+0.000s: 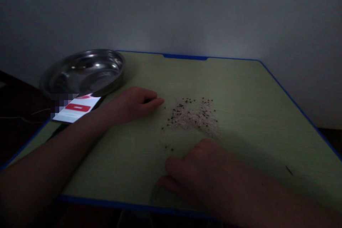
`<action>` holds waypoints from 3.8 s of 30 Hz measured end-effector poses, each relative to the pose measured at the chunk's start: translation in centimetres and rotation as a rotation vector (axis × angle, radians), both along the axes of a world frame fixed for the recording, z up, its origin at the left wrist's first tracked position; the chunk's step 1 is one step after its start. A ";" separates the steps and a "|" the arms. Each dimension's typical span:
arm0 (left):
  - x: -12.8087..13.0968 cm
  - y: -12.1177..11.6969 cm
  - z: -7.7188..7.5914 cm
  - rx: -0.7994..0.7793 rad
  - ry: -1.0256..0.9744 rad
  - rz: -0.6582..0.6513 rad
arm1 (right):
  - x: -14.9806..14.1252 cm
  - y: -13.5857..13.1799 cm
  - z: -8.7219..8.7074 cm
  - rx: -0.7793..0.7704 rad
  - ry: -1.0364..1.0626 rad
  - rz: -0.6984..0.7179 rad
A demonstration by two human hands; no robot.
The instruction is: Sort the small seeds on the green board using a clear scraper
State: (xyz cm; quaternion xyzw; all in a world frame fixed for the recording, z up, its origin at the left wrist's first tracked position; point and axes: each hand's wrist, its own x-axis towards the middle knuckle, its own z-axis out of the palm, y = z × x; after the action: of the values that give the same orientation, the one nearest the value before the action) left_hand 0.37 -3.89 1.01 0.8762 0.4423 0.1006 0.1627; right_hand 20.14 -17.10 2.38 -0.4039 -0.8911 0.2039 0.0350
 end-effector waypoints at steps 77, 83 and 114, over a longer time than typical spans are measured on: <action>-0.1 -0.1 -0.1 0.010 -0.004 -0.019 | 2.5 3.5 -0.7 0.350 -0.031 -0.151; 0.0 -0.1 0.2 0.002 0.005 -0.013 | 2.6 3.4 -0.8 0.330 -0.030 -0.147; -0.1 -0.2 -0.1 0.005 0.003 -0.012 | 3.2 4.2 -0.8 0.157 -0.012 -0.117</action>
State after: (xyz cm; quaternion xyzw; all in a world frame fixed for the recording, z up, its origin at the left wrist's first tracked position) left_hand 0.23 -4.04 0.92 0.8793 0.4372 0.0996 0.1606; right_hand 23.36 -12.92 1.61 -0.4524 -0.8795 0.1284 0.0731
